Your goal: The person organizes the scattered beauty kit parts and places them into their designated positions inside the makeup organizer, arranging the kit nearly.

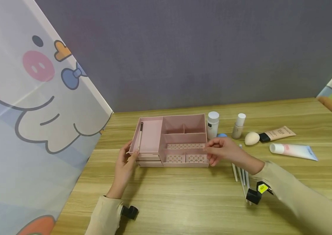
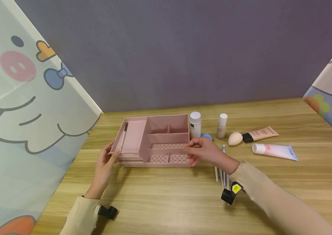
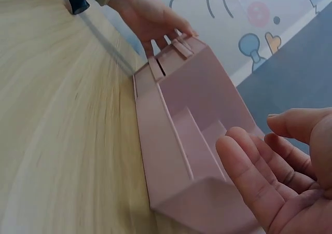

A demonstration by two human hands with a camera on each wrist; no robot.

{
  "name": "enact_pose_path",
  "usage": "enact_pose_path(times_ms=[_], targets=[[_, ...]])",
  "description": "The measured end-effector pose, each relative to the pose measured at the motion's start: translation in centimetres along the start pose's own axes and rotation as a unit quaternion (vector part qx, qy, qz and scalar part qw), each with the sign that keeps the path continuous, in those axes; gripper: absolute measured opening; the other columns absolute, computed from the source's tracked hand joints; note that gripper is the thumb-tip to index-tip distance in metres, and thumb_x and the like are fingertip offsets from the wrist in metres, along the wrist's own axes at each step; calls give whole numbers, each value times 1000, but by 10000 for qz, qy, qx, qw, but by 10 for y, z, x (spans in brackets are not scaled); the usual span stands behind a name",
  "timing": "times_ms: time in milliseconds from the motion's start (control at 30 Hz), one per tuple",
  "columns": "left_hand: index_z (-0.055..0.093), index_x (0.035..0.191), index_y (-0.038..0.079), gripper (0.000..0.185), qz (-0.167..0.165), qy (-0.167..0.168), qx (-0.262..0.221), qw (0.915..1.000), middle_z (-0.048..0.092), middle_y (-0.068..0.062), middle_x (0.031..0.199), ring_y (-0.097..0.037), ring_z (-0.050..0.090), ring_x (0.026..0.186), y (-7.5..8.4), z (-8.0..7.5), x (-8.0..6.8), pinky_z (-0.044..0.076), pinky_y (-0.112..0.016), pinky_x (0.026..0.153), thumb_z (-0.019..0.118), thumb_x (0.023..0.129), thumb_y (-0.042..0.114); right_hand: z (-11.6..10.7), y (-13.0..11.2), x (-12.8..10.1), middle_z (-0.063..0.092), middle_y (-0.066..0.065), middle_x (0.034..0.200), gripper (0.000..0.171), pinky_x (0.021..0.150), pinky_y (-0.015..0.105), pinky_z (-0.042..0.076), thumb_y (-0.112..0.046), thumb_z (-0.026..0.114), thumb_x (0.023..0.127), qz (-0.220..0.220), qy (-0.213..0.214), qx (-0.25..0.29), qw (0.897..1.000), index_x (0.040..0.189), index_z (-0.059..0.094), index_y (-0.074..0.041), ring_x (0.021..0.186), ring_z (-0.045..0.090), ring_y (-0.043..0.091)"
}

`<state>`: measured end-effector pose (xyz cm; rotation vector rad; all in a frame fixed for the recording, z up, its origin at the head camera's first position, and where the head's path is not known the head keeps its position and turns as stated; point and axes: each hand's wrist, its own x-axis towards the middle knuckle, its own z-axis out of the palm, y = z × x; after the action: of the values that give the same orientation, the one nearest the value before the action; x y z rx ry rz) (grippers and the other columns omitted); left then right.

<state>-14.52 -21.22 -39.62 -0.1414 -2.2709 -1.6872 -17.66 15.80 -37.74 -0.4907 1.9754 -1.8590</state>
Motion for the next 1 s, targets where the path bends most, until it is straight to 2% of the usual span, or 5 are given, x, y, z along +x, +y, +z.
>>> enact_pose_path(times_ms=[367, 500, 733, 1000], targets=[[48, 143, 2, 45, -79, -6, -29, 10000, 53, -20, 123, -10, 56, 99, 0, 0, 0, 53, -26, 73, 58, 100, 8, -23, 9, -18, 66, 16, 76, 13, 61, 37, 60, -4, 59, 98, 158, 72, 14, 9998, 96, 59, 9, 62, 68, 17], [48, 143, 2, 44, -44, 4, -15, 10000, 54, -20, 123, -11, 56, 98, 0, 0, 0, 52, -26, 74, 58, 100, 7, -35, 11, -24, 66, 16, 77, 17, 61, 38, 60, -5, 59, 99, 304, 89, -148, 9994, 98, 59, 12, 62, 68, 17], [47, 143, 3, 45, -58, -11, 1, 10000, 53, -20, 124, -10, 56, 99, 1, 1, 0, 52, -25, 74, 58, 100, 8, -55, 14, -32, 66, 17, 80, 28, 60, 37, 60, -7, 58, 100, 492, -181, -664, 9964, 108, 56, 20, 64, 68, 16], [46, 143, 2, 45, -70, 14, -11, 10000, 53, -21, 127, -9, 56, 101, 1, 1, 0, 50, -23, 75, 58, 100, 7, -66, 15, -36, 67, 13, 78, 32, 60, 34, 60, -8, 59, 98, 916, -178, -716, 9931, 112, 55, 20, 64, 68, 16]])
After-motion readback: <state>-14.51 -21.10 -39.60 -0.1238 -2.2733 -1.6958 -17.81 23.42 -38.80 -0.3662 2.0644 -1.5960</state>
